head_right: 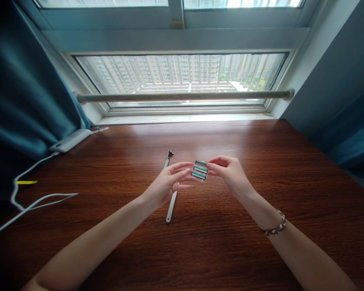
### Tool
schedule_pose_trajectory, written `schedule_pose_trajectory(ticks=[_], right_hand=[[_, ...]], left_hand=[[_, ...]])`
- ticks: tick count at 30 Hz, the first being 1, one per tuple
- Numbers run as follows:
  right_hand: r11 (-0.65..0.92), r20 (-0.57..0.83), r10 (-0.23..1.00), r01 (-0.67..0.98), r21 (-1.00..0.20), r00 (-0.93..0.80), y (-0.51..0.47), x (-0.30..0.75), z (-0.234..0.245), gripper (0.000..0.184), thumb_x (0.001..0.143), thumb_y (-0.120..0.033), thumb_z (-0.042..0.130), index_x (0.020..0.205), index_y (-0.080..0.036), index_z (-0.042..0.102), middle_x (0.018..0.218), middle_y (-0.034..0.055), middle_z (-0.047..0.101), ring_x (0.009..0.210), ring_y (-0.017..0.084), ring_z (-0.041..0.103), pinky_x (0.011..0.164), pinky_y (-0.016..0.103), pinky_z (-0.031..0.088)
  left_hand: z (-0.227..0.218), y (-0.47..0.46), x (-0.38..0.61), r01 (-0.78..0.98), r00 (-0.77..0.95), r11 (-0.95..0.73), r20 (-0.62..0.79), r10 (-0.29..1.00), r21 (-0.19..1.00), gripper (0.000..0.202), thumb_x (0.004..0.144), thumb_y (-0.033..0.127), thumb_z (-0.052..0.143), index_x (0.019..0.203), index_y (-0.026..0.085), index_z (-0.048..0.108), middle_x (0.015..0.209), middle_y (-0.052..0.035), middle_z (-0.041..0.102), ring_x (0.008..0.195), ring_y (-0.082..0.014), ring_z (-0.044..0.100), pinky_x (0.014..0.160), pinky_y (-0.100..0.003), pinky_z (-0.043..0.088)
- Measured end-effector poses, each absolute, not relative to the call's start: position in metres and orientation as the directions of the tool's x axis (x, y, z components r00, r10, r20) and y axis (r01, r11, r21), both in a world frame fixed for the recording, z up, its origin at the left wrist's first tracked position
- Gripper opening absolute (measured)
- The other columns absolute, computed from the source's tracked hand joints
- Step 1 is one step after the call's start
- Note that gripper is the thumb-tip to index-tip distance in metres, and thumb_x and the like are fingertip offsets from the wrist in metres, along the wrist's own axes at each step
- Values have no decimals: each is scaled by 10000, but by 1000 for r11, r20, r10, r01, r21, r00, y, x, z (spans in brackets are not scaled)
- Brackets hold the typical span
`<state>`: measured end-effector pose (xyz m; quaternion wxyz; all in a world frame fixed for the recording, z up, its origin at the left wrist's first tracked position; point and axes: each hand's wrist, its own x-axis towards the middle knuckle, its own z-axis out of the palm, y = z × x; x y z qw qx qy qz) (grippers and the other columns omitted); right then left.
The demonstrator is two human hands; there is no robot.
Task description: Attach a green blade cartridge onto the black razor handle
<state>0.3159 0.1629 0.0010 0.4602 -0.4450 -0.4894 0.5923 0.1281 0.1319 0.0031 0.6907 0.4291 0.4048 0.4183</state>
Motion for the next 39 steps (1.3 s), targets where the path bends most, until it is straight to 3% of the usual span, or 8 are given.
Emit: schedule_pose_trajectory(ticks=[3, 5, 8, 17, 26, 30, 39], right_hand=[[-105, -81, 979, -124, -987, -190, 165, 318, 0, 205, 603, -260, 734, 742, -128, 659, 742, 55, 663, 694, 151, 612, 640, 239, 518], [-112, -88, 977, -115, -987, -196, 165, 318, 0, 209, 598, -261, 738, 739, -128, 659, 740, 54, 661, 687, 148, 610, 639, 241, 520], [-113, -91, 972, -94, -989, -215, 164, 316, -1, 212, 599, -268, 735, 736, -126, 658, 729, 47, 656, 671, 140, 604, 629, 240, 518], [-126, -107, 961, -58, -990, -257, 160, 314, -2, 223, 592, -288, 734, 727, -127, 659, 716, 45, 653, 665, 141, 593, 630, 261, 504], [-169, -142, 946, -68, -983, -290, 160, 313, -6, 208, 590, -275, 734, 721, -132, 658, 695, 31, 652, 642, 122, 589, 613, 233, 487], [-176, -144, 948, -89, -980, -282, 162, 314, -8, 225, 582, -292, 737, 725, -136, 659, 721, 37, 655, 670, 143, 603, 640, 260, 494], [-198, -159, 946, -116, -973, -284, 166, 315, -11, 244, 578, -295, 746, 735, -132, 657, 755, 54, 661, 707, 159, 616, 662, 266, 500]], left_hand=[[3, 130, 127, 38, 162, -131, 123, 979, 991, 193, 748, 280, 596, 909, 173, 597, 1053, -80, 558, 1005, -208, 518, 849, -362, 432], [3, 130, 125, 267, 159, -342, 309, 938, 901, 95, 743, 253, 602, 798, 180, 628, 1021, -60, 557, 1020, -195, 491, 911, -361, 375], [1, 131, 123, 447, 247, -478, 409, 878, 756, 60, 743, 230, 602, 775, 210, 648, 1005, -42, 558, 1015, -185, 471, 931, -361, 342], [-6, 132, 127, 595, 359, -553, 423, 832, 583, 80, 740, 233, 603, 793, 242, 662, 1084, -34, 518, 1151, -228, 320, 981, -409, 270], [-1, 132, 126, 535, 349, -542, 414, 841, 648, 14, 711, 195, 626, 716, 203, 617, 996, -40, 541, 1061, -202, 403, 940, -389, 309], [3, 133, 124, 451, 374, -544, 404, 835, 708, 13, 730, 188, 602, 735, 190, 590, 982, -44, 595, 1113, -205, 406, 955, -383, 297], [5, 130, 124, 503, 444, -517, 307, 842, 692, 25, 793, 182, 510, 787, 203, 499, 1044, -14, 621, 1216, -195, 355, 1022, -482, 87]])
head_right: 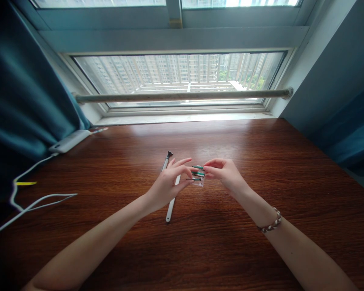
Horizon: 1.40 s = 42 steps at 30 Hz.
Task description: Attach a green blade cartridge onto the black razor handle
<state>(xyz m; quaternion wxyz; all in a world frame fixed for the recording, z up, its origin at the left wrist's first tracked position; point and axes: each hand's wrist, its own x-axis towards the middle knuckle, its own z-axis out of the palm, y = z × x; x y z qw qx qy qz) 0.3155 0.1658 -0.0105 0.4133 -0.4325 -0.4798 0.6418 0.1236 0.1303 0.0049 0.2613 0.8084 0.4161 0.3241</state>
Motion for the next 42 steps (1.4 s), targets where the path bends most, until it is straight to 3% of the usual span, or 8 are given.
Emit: schedule_pose_trajectory(ticks=[6, 10, 15, 24, 32, 35, 38, 42], right_hand=[[-205, -165, 946, -121, -971, -278, 166, 316, -11, 220, 585, -274, 745, 723, -127, 658, 726, 43, 653, 682, 138, 606, 646, 245, 501], [-193, -165, 961, -106, -976, -223, 179, 323, -22, 240, 550, -285, 761, 711, -134, 666, 723, 47, 658, 684, 150, 609, 664, 266, 511], [-111, -111, 993, 9, -994, -29, 207, 343, -53, 285, 502, -314, 776, 697, -130, 680, 690, 62, 665, 675, 177, 622, 682, 297, 521], [4, 41, 983, 206, -978, 177, 240, 371, -92, 338, 524, -397, 726, 742, -140, 696, 727, 76, 675, 653, 214, 618, 614, 338, 508], [61, 175, 955, 420, -906, 238, 241, 378, -85, 319, 591, -414, 661, 760, -147, 703, 725, 93, 676, 538, 187, 572, 591, 326, 451], [113, 214, 955, 416, -902, 204, 224, 359, -71, 341, 655, -437, 607, 815, -147, 688, 810, 107, 669, 696, 219, 595, 640, 321, 455], [156, 181, 983, 356, -921, 37, 199, 328, -56, 362, 689, -456, 580, 847, -144, 674, 757, 81, 659, 620, 180, 584, 551, 285, 460], [75, 60, 947, 36, -997, -315, 167, 293, -48, 418, 705, -399, 602, 1050, -165, 581, 825, 57, 637, 666, 147, 579, 522, 240, 449]], left_hand=[[8, 130, 124, 428, 386, -468, 311, 868, 773, 58, 789, 176, 509, 739, 184, 480, 1065, -44, 610, 1221, -194, 349, 1026, -477, 103], [13, 133, 120, 216, 236, -360, 309, 921, 908, 92, 771, 226, 549, 725, 161, 503, 1065, -87, 600, 1164, -204, 417, 993, -406, 250], [4, 147, 112, -65, 77, -132, 137, 988, 989, 177, 711, 287, 625, 733, 135, 536, 940, -81, 619, 933, -185, 557, 851, -334, 397], [-30, 170, 106, -333, 129, 387, -365, 922, 860, 258, 581, 249, 739, 720, 112, 570, 784, -66, 608, 696, -122, 584, 593, -216, 446], [-35, 169, 109, -393, 179, 434, -396, 901, 811, 213, 596, 130, 724, 731, 96, 562, 793, -95, 638, 708, -146, 628, 638, -221, 500], [-35, 168, 110, -418, 195, 422, -374, 907, 805, 209, 607, 103, 713, 738, 85, 551, 789, -112, 645, 769, -175, 636, 727, -251, 506], [-36, 165, 112, -423, 214, 415, -356, 910, 805, 215, 602, 104, 718, 729, 83, 546, 774, -112, 649, 808, -193, 634, 781, -274, 497], [-39, 156, 121, -398, 261, 418, -336, 905, 817, 217, 585, 128, 733, 697, 84, 554, 725, -87, 642, 738, -171, 636, 777, -288, 494]])
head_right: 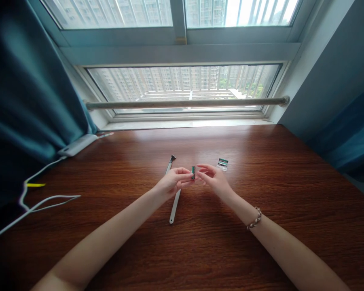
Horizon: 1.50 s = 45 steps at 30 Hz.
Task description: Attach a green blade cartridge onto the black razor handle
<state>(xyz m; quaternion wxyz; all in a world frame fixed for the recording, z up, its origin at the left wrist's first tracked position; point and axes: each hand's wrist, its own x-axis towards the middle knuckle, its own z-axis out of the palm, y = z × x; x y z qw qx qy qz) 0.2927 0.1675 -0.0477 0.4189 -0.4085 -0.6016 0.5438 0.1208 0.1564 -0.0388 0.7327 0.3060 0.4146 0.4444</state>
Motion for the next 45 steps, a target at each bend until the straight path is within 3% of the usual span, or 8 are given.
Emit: schedule_pose_trajectory(ticks=[7, 14, 22, 26, 31, 38, 42, 45], right_hand=[[-58, -36, 957, -71, -996, -287, 150, 283, -47, 286, 673, -334, 654, 890, -150, 628, 727, 36, 624, 580, 104, 512, 484, 212, 363], [-127, -114, 942, -20, -992, -316, 135, 257, -42, 245, 634, -302, 661, 798, -124, 628, 658, 27, 617, 518, 92, 497, 464, 210, 375], [-94, -98, 950, 26, -995, -297, 139, 238, -47, 296, 670, -395, 617, 793, -133, 555, 669, 31, 619, 548, 122, 550, 441, 209, 401], [86, -47, 947, 391, -917, -317, 134, 236, -57, 292, 788, -404, 474, 639, -158, 525, 498, -8, 548, 392, 95, 456, 415, 218, 343], [275, 5, 943, 771, -574, -333, 118, 225, -65, 224, 729, -363, 561, 622, -172, 517, 587, 19, 589, 525, 133, 522, 496, 230, 328], [184, -74, 968, 878, -443, -240, 128, 220, -58, 127, 651, -231, 545, 553, -168, 493, 566, 50, 576, 527, 173, 535, 462, 240, 278], [207, -12, 970, 855, -476, -242, 131, 237, -55, 176, 763, -243, 440, 602, -174, 462, 582, 32, 571, 558, 152, 543, 517, 235, 332], [295, 125, 954, 769, -567, -274, 123, 256, -57, 161, 852, -230, 327, 776, -164, 453, 570, 6, 550, 510, 130, 533, 521, 227, 369]], left_hand=[[-42, 135, 128, -366, 263, 325, -238, 935, 872, 241, 572, 195, 743, 667, 82, 553, 714, -54, 614, 717, -150, 616, 805, -329, 476], [-46, 109, 99, -144, 323, 25, 23, 946, 989, 494, 605, 191, 711, 1060, 163, 519, 958, -75, 593, 795, -187, 623, 798, -350, 483], [-67, 109, 79, 13, 185, -184, 178, 966, 983, 418, 689, 211, 648, 1083, 158, 518, 1044, -93, 561, 927, -197, 569, 850, -361, 466], [-69, 115, 72, 55, 72, -260, 255, 964, 964, 406, 677, 238, 662, 1066, 191, 555, 1089, -79, 504, 963, -189, 532, 842, -335, 466], [-68, 121, 66, 75, 14, -284, 284, 959, 956, 391, 685, 255, 652, 1069, 229, 581, 1117, -65, 474, 1003, -188, 493, 838, -303, 444], [-66, 122, 67, -260, 52, -33, 48, 998, 965, 313, 729, 279, 613, 1027, 182, 617, 1106, -78, 540, 1022, -190, 474, 838, -267, 390], [-64, 119, 70, -667, 182, 249, -171, 968, 702, 234, 774, 308, 562, 934, 156, 641, 1086, -81, 565, 960, -174, 517, 797, -278, 408], [-62, 117, 71, -783, 292, 356, -204, 934, 510, 231, 799, 319, 526, 889, 139, 640, 1058, -77, 574, 949, -171, 528, 811, -293, 409]])
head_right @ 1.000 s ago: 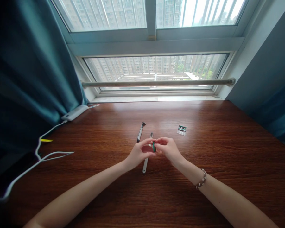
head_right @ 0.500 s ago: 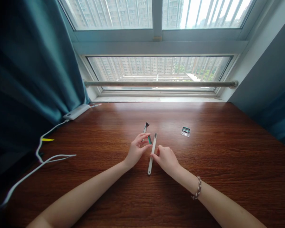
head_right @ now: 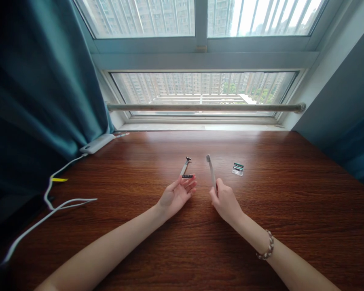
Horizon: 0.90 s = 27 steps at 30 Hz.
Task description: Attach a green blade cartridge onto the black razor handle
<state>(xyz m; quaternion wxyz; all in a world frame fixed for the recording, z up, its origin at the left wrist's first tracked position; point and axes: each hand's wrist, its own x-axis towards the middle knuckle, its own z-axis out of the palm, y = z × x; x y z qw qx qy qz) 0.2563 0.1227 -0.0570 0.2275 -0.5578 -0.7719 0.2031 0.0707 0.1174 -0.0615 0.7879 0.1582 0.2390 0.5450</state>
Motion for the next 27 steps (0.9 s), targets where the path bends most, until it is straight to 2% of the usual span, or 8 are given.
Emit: schedule_pose_trajectory(ticks=[2, 5, 7, 9, 15, 19, 23, 27], right_hand=[[412, 239, 911, 724, -552, -336, 114, 268, -62, 170, 872, -228, 307, 894, -146, 454, 614, 16, 565, 523, 144, 548, 525, 242, 393], [579, 386, 812, 685, -443, -437, 103, 281, -73, 264, 886, -197, 307, 1114, -129, 420, 875, 81, 621, 676, 167, 607, 601, 263, 446], [631, 431, 769, 669, -394, -472, 100, 284, -81, 331, 888, -169, 314, 1212, -136, 367, 1028, 100, 597, 769, 170, 617, 659, 265, 469], [638, 429, 762, 675, -371, -485, 100, 284, -86, 370, 888, -152, 318, 1257, -142, 339, 1080, 102, 580, 813, 172, 615, 698, 271, 482], [621, 391, 778, 695, -363, -491, 102, 286, -86, 394, 894, -157, 314, 1286, -143, 340, 1015, 98, 595, 788, 174, 610, 746, 295, 489], [626, 377, 774, 708, -327, -509, 101, 289, -84, 407, 896, -161, 304, 1302, -144, 333, 906, 86, 605, 745, 170, 601, 692, 284, 485], [607, 347, 788, 734, -304, -508, 100, 289, -77, 400, 903, -184, 309, 1300, -160, 352, 801, 63, 599, 687, 158, 583, 639, 266, 457], [596, 401, 793, 721, -353, -459, 99, 288, -68, 361, 906, -228, 333, 1252, -179, 423, 860, 67, 601, 747, 147, 570, 671, 241, 430]], left_hand=[[-61, 118, 70, -801, 353, 408, -203, 913, 439, 241, 813, 331, 505, 870, 137, 635, 1063, -78, 573, 973, -180, 522, 819, -305, 405], [-61, 119, 68, -806, 395, 443, -200, 897, 394, 257, 824, 352, 483, 842, 141, 629, 1052, -79, 579, 1003, -198, 512, 826, -330, 399], [-63, 120, 67, -804, 403, 450, -201, 893, 388, 268, 833, 356, 468, 846, 141, 629, 1031, -81, 587, 1013, -206, 507, 832, -343, 395], [-65, 120, 67, -794, 416, 460, -197, 888, 398, 273, 840, 341, 457, 862, 131, 630, 1038, -83, 586, 1023, -208, 500, 843, -347, 389], [-70, 118, 68, -735, 459, 489, -187, 869, 469, 268, 821, 306, 489, 920, 100, 629, 1068, -98, 581, 1026, -214, 499, 866, -346, 383], [-74, 120, 67, -710, 457, 484, -188, 869, 511, 203, 769, 200, 559, 953, 139, 620, 1055, -97, 595, 1020, -219, 515, 866, -357, 379], [-76, 123, 66, -677, 443, 480, -213, 871, 558, 197, 699, 98, 619, 889, 151, 632, 993, -94, 619, 980, -209, 548, 848, -349, 388], [-75, 123, 66, -672, 401, 436, -201, 894, 598, 291, 630, 140, 698, 914, 154, 635, 977, -81, 615, 946, -194, 556, 844, -336, 396]])
